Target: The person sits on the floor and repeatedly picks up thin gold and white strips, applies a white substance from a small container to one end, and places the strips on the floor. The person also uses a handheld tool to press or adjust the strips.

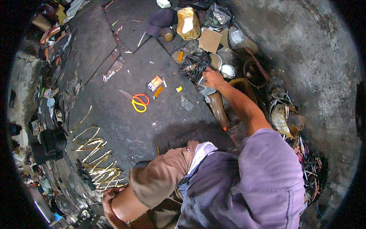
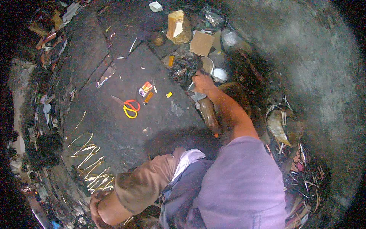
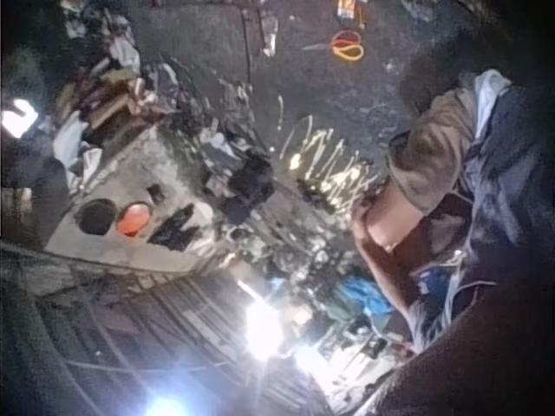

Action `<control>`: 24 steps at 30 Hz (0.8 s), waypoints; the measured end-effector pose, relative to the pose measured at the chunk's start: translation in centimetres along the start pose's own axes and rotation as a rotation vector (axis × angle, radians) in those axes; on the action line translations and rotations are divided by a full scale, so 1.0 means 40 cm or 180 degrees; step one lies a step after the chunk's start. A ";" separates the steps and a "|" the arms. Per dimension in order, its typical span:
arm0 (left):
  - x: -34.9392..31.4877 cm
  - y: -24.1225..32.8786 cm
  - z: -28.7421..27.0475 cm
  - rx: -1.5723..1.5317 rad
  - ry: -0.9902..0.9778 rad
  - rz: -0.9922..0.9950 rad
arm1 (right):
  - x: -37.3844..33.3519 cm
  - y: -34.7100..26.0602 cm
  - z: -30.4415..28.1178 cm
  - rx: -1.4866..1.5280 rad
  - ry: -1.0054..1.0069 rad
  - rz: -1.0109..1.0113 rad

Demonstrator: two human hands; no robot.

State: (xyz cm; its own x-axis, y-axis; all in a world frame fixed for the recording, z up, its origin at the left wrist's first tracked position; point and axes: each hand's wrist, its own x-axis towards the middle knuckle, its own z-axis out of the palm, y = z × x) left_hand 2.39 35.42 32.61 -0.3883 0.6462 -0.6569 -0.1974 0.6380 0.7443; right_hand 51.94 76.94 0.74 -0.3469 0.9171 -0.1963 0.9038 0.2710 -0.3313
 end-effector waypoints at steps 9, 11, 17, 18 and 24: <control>-0.020 0.048 0.000 0.0944 -0.0006 0.0002 | -0.031 -0.128 0.017 -0.0330 -0.0339 -0.0226; -0.020 0.075 0.013 0.1227 -0.0047 0.0057 | -0.028 -0.133 0.035 -0.0698 -0.0287 -0.0358; -0.034 0.145 0.080 0.1162 -0.0006 0.0390 | -0.017 -0.110 0.010 -0.0989 -0.0179 -0.0640; -0.019 0.119 0.049 0.1061 -0.0144 0.0484 | -0.013 -0.099 0.010 -0.1033 -0.0071 -0.0601; 0.024 0.000 -0.072 0.1313 0.0604 0.1393 | -0.045 -0.460 -0.076 0.0605 -0.0252 -0.0723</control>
State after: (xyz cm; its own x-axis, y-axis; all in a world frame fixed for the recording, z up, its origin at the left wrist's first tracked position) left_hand -0.58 34.83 32.33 -0.5150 0.8226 -0.2410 0.3646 0.4647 0.8070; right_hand 36.70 71.21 10.00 -0.5599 0.8117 -0.1663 0.7404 0.4001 -0.5402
